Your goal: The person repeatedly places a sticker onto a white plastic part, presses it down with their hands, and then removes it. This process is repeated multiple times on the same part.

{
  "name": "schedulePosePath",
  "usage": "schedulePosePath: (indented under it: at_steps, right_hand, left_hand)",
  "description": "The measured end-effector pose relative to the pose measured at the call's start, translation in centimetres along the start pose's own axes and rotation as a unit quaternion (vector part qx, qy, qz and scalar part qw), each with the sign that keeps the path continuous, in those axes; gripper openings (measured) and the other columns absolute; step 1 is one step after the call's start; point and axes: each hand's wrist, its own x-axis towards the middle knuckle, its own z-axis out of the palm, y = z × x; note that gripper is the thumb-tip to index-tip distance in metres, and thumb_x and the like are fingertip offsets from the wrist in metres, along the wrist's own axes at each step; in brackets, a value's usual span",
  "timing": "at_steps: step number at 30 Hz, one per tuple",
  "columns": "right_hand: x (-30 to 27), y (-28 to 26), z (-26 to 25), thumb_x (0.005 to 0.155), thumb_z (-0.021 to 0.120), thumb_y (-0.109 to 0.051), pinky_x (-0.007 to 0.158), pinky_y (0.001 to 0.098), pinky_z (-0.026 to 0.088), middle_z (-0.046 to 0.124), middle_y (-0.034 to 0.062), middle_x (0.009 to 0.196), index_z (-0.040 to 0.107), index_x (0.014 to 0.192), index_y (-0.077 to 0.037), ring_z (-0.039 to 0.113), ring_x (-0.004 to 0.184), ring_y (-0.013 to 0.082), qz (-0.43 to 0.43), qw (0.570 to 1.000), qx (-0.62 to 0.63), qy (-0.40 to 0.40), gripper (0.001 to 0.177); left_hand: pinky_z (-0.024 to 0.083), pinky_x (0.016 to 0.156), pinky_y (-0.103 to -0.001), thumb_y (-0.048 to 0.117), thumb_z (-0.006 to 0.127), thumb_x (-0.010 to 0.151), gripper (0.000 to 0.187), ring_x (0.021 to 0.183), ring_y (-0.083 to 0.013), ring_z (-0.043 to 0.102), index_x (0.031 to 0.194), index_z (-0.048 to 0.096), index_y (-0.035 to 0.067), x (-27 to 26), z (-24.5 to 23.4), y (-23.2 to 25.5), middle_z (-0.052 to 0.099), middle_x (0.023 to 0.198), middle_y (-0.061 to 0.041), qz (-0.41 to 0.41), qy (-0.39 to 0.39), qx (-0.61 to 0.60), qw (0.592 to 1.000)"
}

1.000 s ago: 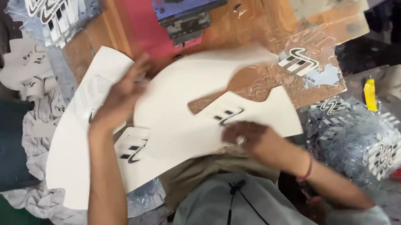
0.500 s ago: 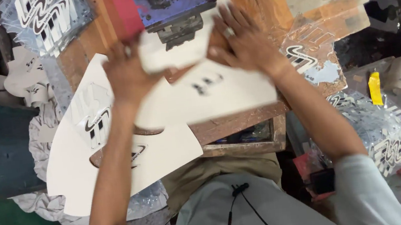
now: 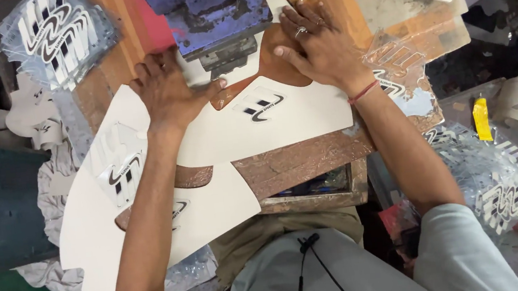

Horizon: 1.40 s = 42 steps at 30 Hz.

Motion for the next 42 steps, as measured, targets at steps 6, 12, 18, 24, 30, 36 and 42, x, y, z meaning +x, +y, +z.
schedulePosePath:
  at_steps: [6,12,18,24,30,36,42]
  right_hand:
    - [-8.3,-3.1,-5.0,0.097,0.078,-0.03,0.123,0.051,0.032,0.054,0.0249,0.15,0.055,0.138,0.004,0.043,0.146,0.0402,0.124,0.986,0.065,0.094,0.058]
    - [-28.9,7.4,-5.8,0.104,0.083,-0.015,0.082,0.0335,0.055,0.071,0.0192,0.107,0.065,0.127,0.012,0.069,0.096,0.0247,0.389,0.904,0.108,0.141,0.04]
    - [-16.7,-6.6,-16.4,0.107,0.068,-0.004,0.065,0.021,0.053,0.07,0.0046,0.091,0.069,0.117,0.004,0.065,0.074,0.0082,0.365,0.879,0.284,0.113,0.012]
    - [-4.3,-11.3,-5.7,0.106,0.069,-0.006,0.063,0.026,0.06,0.073,0.0112,0.094,0.071,0.124,0.003,0.071,0.077,0.0148,0.166,0.876,0.451,-0.04,0.02]
    - [0.4,-9.4,3.9,0.099,0.063,-0.003,0.063,0.0283,0.067,0.076,0.0125,0.098,0.069,0.125,0.0,0.077,0.075,0.0167,0.188,0.815,0.532,-0.132,0.027]
    - [0.9,-7.2,4.2,0.101,0.065,-0.002,0.064,0.0271,0.068,0.078,0.0133,0.098,0.072,0.121,0.001,0.076,0.073,0.0145,0.234,0.833,0.497,-0.07,0.022]
    - [0.8,-8.3,4.2,0.099,0.07,-0.004,0.052,0.0265,0.055,0.078,0.0138,0.097,0.075,0.119,0.003,0.067,0.066,0.0127,0.246,0.832,0.485,-0.112,0.022]
  left_hand:
    - [0.024,0.108,-0.067,0.059,0.071,0.095,0.068,0.138,-0.0495,0.033,0.144,0.06,0.012,-4.8,2.3,-0.3,0.043,0.146,-0.03,0.105,0.074,0.074,0.989]
    - [0.028,0.116,-0.061,0.048,0.065,0.101,0.06,0.145,-0.0424,0.034,0.149,0.058,0.012,-7.9,0.7,0.1,0.042,0.158,-0.019,0.149,0.007,-0.018,0.989]
    - [0.022,0.117,-0.061,0.053,0.065,0.098,0.067,0.148,-0.043,0.027,0.152,0.052,0.014,-8.4,1.6,-0.4,0.035,0.161,-0.019,0.151,-0.007,-0.023,0.988]
    - [0.012,0.126,-0.062,0.05,0.066,0.1,0.076,0.157,-0.0399,0.014,0.163,0.039,0.016,-9.5,2.6,-0.9,0.023,0.17,-0.019,0.156,0.027,-0.004,0.987]
    - [0.007,0.128,-0.06,0.043,0.067,0.092,0.084,0.158,-0.0391,0.008,0.165,0.035,0.016,-9.2,2.9,-1.1,0.018,0.17,-0.02,0.147,-0.001,0.003,0.989]
    - [0.006,0.126,-0.061,0.047,0.062,0.099,0.076,0.157,-0.042,0.011,0.163,0.036,0.015,-9.1,3.0,-0.8,0.02,0.169,-0.021,0.158,0.006,-0.022,0.987]
    - [0.009,0.127,-0.061,0.049,0.055,0.106,0.068,0.157,-0.0419,0.017,0.162,0.041,0.014,-9.5,3.0,-1.0,0.023,0.169,-0.02,0.157,0.037,-0.015,0.987]
